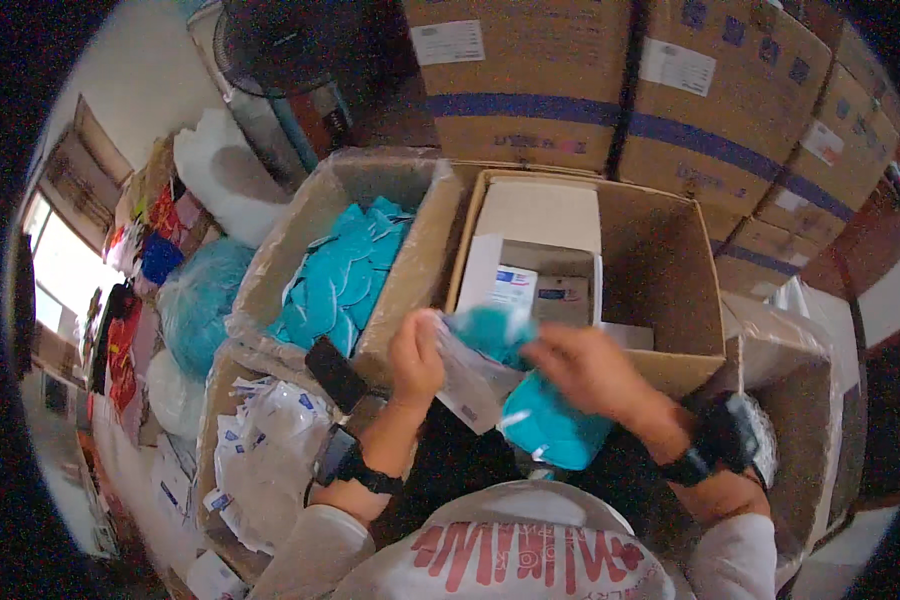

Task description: The person is packing green face masks into small retail bags and placing them into a shipping box.

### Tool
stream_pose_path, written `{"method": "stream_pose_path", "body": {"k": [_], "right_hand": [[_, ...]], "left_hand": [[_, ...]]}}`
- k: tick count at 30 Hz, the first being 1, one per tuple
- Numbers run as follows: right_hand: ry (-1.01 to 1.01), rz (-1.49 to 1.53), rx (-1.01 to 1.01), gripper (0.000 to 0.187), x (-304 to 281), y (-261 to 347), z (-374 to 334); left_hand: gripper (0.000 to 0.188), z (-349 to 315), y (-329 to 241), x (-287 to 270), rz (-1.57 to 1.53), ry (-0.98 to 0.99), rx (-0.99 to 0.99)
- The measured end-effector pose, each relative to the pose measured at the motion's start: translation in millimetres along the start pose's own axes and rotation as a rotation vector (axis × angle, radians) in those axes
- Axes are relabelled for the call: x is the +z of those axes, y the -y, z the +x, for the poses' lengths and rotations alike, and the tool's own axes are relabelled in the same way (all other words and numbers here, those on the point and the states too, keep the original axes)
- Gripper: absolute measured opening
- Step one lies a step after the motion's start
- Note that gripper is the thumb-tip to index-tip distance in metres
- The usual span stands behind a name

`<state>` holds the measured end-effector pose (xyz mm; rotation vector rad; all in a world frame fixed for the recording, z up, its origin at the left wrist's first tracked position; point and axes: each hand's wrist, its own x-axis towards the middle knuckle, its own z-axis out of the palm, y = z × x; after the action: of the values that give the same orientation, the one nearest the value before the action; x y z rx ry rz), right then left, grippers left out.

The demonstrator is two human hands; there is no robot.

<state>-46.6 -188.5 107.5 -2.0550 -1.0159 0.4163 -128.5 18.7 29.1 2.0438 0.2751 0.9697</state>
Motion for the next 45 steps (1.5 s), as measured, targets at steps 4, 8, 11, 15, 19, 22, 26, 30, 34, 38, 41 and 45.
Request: {"method": "stream_pose_path", "body": {"k": [4, 8, 11, 15, 19, 22, 26, 30, 34, 38, 41, 45], "right_hand": [[-0.715, 0.737, 0.140, 0.021, -57, -38, -9], [-0.851, 0.769, 0.409, 0.037, -90, -75, -60], [-0.954, 0.667, 0.454, 0.030, -85, -98, -93], [-0.895, 0.648, 0.542, 0.031, -80, -116, -124], [-0.764, 0.729, 0.553, 0.028, -76, -150, -130], [-0.701, 0.631, 0.485, 0.027, -75, -169, -114], [-0.803, 0.652, 0.458, 0.022, -57, -125, -72], [-0.782, 0.626, 0.520, 0.018, -19, -67, -25], [-0.167, 0.681, 0.219, 0.016, -8, -32, -18], [0.031, 0.733, 0.194, 0.021, -7, -35, -41], [-0.185, 0.625, 0.243, 0.023, -10, -44, -56], [-0.681, 0.611, 0.196, 0.026, -31, -66, -65]], "left_hand": [[0.031, 34, 55, -29, -0.207, -0.297, -0.437], [0.040, 69, 127, -114, -0.819, -0.591, -0.666], [0.037, 66, 214, -205, -0.872, -0.771, -0.454], [0.036, 1, 267, -352, 0.091, -0.857, -0.405], [0.034, -103, 269, -431, 1.110, -0.684, -0.906], [0.031, -142, 278, -443, 1.368, -0.975, -0.675], [0.028, -71, 241, -348, 0.682, -0.781, -0.098], [0.031, 11, 80, -148, -0.213, 0.036, -0.434], [0.050, 22, -20, -25, -0.968, 0.394, -0.294], [0.042, 21, -52, 28, -1.210, 0.565, -0.539], [0.037, 10, -51, 47, -1.048, 0.630, -0.624], [0.033, 3, -54, 58, -0.826, 0.357, -0.499]]}}
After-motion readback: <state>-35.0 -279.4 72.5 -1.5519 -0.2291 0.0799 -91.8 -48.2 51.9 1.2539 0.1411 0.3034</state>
